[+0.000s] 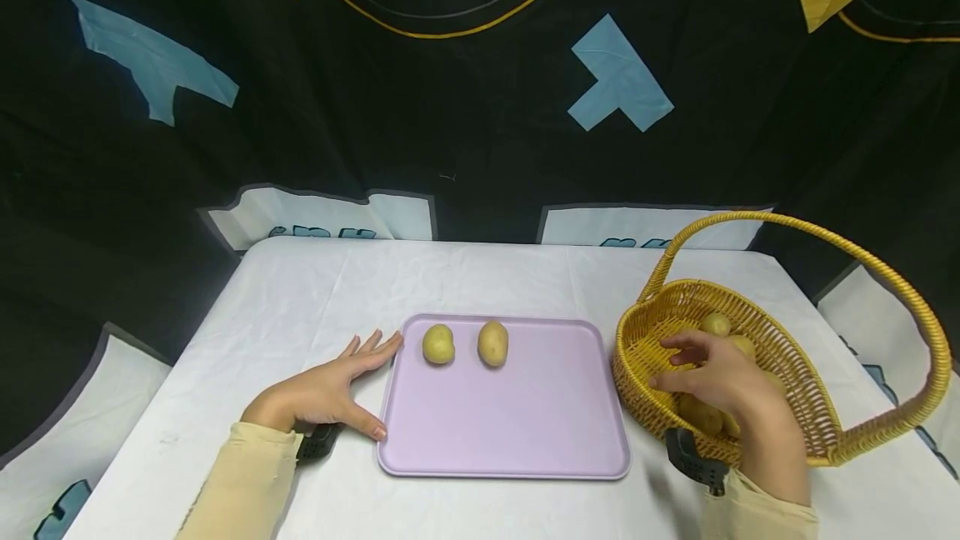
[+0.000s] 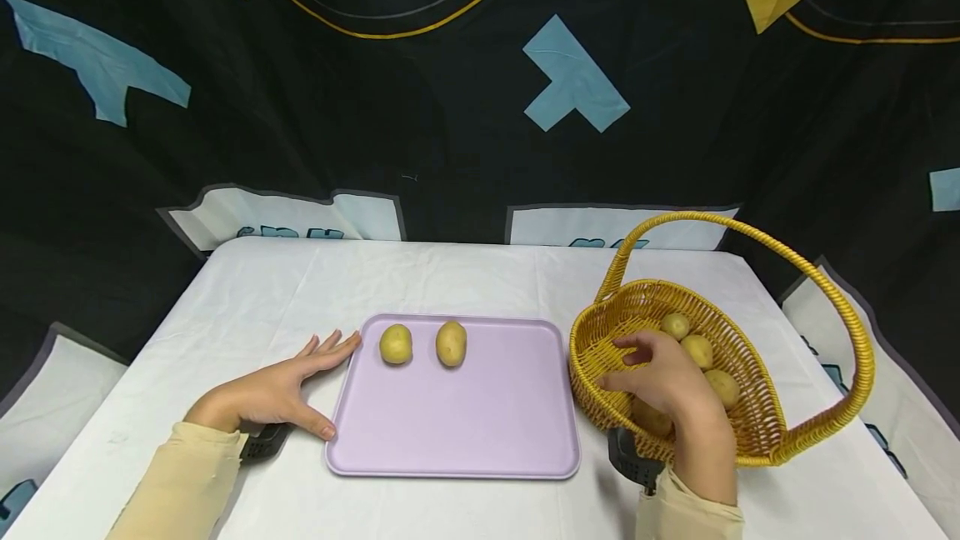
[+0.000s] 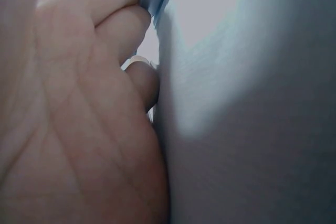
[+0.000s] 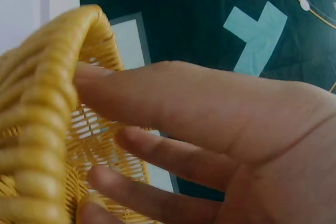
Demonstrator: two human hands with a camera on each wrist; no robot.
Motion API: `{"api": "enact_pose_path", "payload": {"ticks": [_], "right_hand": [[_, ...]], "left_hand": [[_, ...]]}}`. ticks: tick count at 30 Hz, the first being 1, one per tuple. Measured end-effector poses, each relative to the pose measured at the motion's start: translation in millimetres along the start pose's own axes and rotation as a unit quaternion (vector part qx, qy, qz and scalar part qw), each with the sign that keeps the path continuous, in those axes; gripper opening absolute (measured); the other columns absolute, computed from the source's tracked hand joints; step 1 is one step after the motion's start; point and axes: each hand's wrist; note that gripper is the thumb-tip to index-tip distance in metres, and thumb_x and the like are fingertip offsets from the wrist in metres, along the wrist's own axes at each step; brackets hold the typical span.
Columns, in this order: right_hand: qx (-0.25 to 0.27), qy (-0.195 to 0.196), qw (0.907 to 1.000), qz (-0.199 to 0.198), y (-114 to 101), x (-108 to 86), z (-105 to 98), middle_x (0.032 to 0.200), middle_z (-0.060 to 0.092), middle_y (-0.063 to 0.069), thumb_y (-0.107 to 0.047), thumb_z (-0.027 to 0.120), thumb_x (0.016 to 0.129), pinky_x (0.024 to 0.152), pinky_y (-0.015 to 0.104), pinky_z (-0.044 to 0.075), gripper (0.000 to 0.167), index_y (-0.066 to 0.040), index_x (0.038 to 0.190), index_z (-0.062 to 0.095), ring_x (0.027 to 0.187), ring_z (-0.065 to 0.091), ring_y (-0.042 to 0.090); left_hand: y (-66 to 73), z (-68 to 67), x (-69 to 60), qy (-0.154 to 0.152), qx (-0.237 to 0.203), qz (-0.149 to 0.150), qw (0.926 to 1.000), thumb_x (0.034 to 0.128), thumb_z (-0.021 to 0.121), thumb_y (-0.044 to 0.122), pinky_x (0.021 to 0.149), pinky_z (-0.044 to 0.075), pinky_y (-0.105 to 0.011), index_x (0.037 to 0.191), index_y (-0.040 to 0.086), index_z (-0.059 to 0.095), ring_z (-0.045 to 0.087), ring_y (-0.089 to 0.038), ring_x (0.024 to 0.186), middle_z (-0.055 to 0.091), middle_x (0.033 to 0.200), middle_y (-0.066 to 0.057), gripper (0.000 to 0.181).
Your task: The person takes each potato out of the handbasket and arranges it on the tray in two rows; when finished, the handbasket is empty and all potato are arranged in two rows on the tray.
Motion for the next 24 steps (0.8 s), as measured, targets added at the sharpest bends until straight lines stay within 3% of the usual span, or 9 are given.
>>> {"api": "enact_pose_path", "payload": {"ticks": [9,17,21,24], "right_hand": [[-0.041,-0.013,0.999,0.008,6,-1.9,-3,0.117,0.065,0.02,-0.036,0.087,0.077,0.089,0.058,0.044,0.075,0.001,0.136,0.058,0.109,0.057,0.037],[-0.039,-0.038,0.9972,0.051,9,-5.8,-8,0.116,0.062,0.023,-0.033,0.087,0.078,0.084,0.053,0.05,0.077,0.004,0.136,0.054,0.102,0.057,0.037],[-0.076,-0.044,0.9955,0.037,14,-3.5,-7,0.12,0.062,0.023,-0.034,0.085,0.078,0.077,0.047,0.052,0.071,0.002,0.132,0.058,0.1,0.058,0.035],[-0.105,-0.043,0.9933,0.017,18,-1.0,-6,0.122,0.063,0.024,-0.032,0.083,0.079,0.08,0.049,0.049,0.062,0.002,0.126,0.062,0.1,0.058,0.037]], "left_hand": [[-0.8,0.8,0.4,0.002,0.002,0.002,1.0,0.0598,0.097,0.037,0.108,-0.006,-0.076,0.161,0.015,0.025,-0.015,-0.052,0.146,0.003,0.166,-0.022,0.126],[-0.8,0.1,0.0,0.001,0.003,0.001,1.0,0.0602,0.097,0.038,0.107,-0.006,-0.076,0.161,0.016,0.025,-0.014,-0.052,0.146,0.002,0.166,-0.022,0.126],[-1.3,0.6,0.3,0.003,0.002,-0.001,1.0,0.0595,0.097,0.037,0.107,-0.006,-0.076,0.161,0.017,0.025,-0.014,-0.052,0.146,0.003,0.166,-0.022,0.126],[-1.7,1.0,0.8,0.005,0.002,-0.002,1.0,0.059,0.097,0.037,0.107,-0.006,-0.076,0.161,0.017,0.026,-0.014,-0.051,0.146,0.003,0.166,-0.021,0.126]]}}
Point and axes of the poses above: each hand's wrist, its own x-axis towards the middle knuckle, its own z-axis out of the palm, y = z × x
